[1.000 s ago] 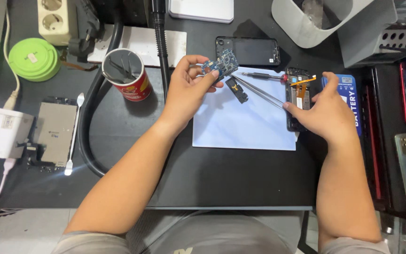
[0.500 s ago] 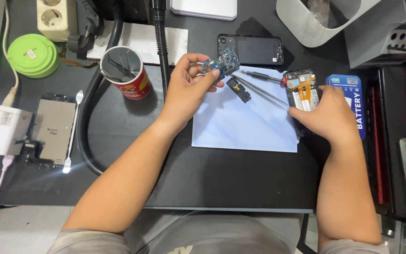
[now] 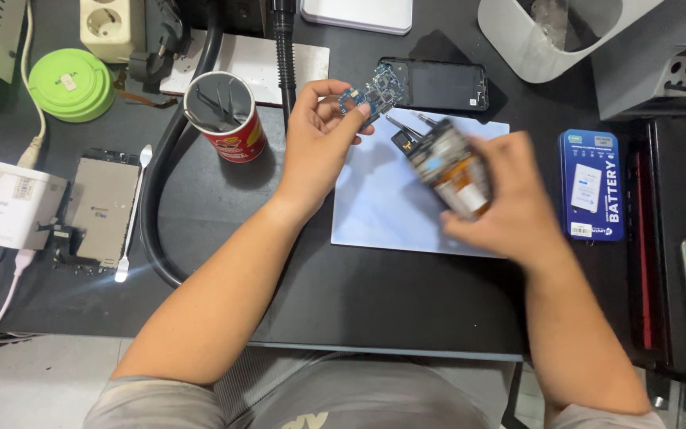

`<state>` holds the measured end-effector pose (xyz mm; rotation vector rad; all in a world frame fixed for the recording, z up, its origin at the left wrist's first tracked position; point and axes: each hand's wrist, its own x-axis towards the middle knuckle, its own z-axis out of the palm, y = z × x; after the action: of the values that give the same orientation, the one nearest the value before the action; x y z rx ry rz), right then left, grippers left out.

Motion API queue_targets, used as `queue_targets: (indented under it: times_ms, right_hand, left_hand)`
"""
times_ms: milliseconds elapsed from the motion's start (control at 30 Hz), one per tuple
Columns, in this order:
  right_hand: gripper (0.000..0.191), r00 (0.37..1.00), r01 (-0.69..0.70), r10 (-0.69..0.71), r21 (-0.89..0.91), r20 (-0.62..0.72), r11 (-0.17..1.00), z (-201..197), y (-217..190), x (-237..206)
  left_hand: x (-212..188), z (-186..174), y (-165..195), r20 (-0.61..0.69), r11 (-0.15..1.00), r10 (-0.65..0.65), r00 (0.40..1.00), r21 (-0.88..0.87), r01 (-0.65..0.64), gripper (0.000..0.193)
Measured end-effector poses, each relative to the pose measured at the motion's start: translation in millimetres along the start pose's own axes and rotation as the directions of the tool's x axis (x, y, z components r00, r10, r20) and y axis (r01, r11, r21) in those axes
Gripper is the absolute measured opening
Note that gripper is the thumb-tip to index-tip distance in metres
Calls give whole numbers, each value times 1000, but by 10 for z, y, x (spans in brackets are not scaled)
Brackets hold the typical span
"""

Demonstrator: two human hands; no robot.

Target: The person uses tweezers to manipulate a small circuit board and then places it into a disassembled smartphone chassis. They connect ribbon cables and secure components with a screwdriver, reassembling the phone's internal parts.

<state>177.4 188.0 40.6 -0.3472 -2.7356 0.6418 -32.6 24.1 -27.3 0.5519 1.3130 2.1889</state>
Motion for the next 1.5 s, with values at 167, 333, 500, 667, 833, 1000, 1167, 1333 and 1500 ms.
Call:
queue_targets:
  times_ms: [167,333,500,667,833,1000,1167,1333,1500]
  right_hand:
    - [88,960,-138,148,-60,237,989,196,-371,32]
    - [86,983,120,-108,-77,149,990,277,-376,40]
    - [87,973,173,-169,-16,157,985,342,-294,17]
    - [86,970,192,-191,13,152,981,359,-294,9]
    - [84,964,208,-210,29,162,978,354,-301,17]
    - [84,959,219,-218,14,178,976,360,-293,31]
    - [83,961,219,-215,-2,176,976,368,-302,17]
    - [85,968,174,-165,-34,187,984,380,-345,5]
    - [88,983,72,-85,85,161,994,339,-304,29]
  left_hand:
    - [-17,14,-11,-5,1000,9,1000,27,-9,37]
    - [-18,33,-21,17,999,40,999,13,-41,36]
    - [-27,55,-45,43,998,37,998,-47,-35,36]
    - [-29,64,-55,67,995,88,994,-46,-85,35]
    - [-40,52,-47,81,997,76,994,-26,-74,33]
    - [-46,51,-60,122,997,79,989,14,-81,33]
    - [-53,57,-74,153,996,62,986,57,-71,33]
    - [-65,71,-81,166,997,47,985,51,-56,34]
    - [-65,60,-61,169,995,29,985,89,-44,35]
